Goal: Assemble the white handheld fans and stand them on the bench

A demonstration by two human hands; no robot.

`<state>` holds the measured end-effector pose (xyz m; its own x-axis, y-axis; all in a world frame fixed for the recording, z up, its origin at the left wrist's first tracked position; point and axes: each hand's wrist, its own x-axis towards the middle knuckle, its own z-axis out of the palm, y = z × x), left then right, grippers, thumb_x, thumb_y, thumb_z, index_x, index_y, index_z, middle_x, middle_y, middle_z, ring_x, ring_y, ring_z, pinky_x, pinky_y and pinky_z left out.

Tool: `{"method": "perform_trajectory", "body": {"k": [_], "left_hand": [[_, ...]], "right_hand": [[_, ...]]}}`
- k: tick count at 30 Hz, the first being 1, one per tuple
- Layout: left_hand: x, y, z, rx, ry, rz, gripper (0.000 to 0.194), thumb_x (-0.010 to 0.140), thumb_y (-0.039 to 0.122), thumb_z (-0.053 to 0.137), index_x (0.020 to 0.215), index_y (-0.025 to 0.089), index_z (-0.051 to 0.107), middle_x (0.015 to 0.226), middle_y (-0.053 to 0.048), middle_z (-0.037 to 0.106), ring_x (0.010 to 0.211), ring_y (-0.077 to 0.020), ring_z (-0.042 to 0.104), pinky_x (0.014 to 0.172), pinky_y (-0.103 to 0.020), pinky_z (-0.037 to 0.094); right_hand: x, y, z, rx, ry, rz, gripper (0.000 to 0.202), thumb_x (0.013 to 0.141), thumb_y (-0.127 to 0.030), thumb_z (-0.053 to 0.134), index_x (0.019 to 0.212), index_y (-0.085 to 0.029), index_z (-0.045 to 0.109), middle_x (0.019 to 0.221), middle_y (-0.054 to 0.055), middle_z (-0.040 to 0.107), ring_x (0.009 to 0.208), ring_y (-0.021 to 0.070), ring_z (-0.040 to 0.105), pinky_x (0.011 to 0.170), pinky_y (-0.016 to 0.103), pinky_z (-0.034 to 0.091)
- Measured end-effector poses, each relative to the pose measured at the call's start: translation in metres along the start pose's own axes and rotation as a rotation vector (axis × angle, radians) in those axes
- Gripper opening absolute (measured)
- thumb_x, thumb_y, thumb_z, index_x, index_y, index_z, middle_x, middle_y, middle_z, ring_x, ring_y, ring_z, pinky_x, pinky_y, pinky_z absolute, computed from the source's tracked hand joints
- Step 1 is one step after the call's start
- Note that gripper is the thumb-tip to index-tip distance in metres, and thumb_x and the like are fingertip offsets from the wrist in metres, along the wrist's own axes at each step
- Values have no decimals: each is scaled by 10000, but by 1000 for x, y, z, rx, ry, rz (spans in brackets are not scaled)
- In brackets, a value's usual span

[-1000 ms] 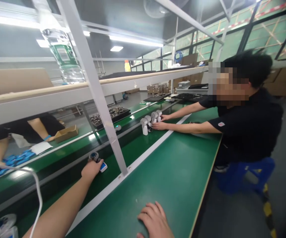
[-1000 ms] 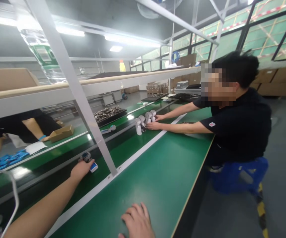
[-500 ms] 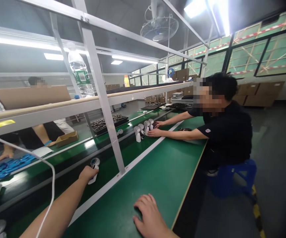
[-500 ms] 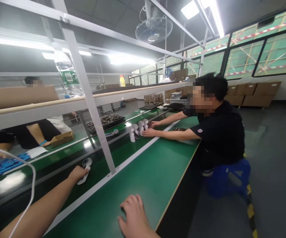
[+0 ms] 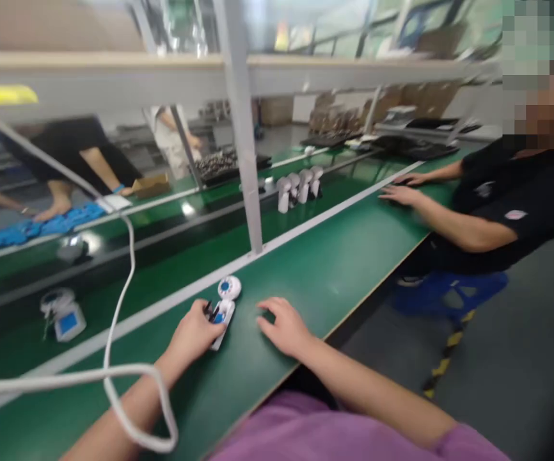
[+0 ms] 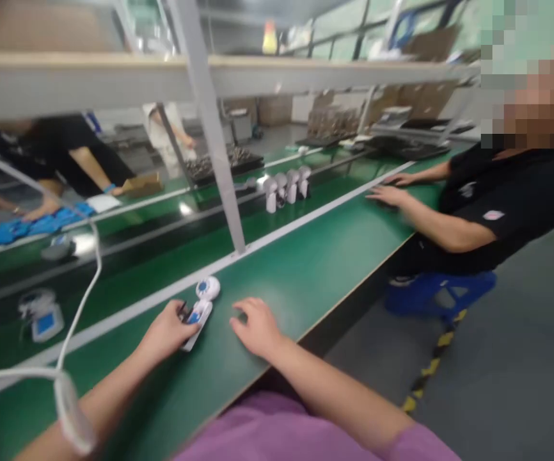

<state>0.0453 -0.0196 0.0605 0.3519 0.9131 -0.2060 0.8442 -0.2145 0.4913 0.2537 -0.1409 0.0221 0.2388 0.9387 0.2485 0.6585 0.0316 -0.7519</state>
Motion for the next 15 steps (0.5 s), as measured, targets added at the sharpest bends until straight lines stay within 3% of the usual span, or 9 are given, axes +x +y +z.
{"method": "perform_trajectory", "body": {"k": [5,8,12,15], "left_hand": [[-35,0,23,-84,4,-63,518,674,423,733,1082,214,493,1005,-51,666,903,-226,640,718,-272,427],[-47,4,28,-123,-2,-83,519,655,432,750,1059,221,503,973,-32,666,869,-221,639,696,-278,428],[-56,0,31,-182,4,-8,443,669,440,705,997,204,522,893,-20,668,812,-221,644,705,-297,464],[-48,-19,39,-293,-46,53,427,706,497,613,999,187,578,960,-51,695,879,-250,662,785,-335,512]], "right_hand": [[1,-16,26,41,-101,-48,312,878,-162,637,1189,-146,627,1084,86,649,1030,238,573,955,384,456],[2,-17,36,114,-108,-85,259,887,-118,597,1134,-177,652,1058,71,657,1017,229,581,937,374,461],[-3,-16,41,159,-50,-164,176,866,-109,629,1004,-194,697,1030,66,660,996,227,585,915,359,457],[-6,-12,50,157,-23,-167,198,850,-138,663,1010,-244,710,1009,40,651,949,206,585,863,327,459]]}}
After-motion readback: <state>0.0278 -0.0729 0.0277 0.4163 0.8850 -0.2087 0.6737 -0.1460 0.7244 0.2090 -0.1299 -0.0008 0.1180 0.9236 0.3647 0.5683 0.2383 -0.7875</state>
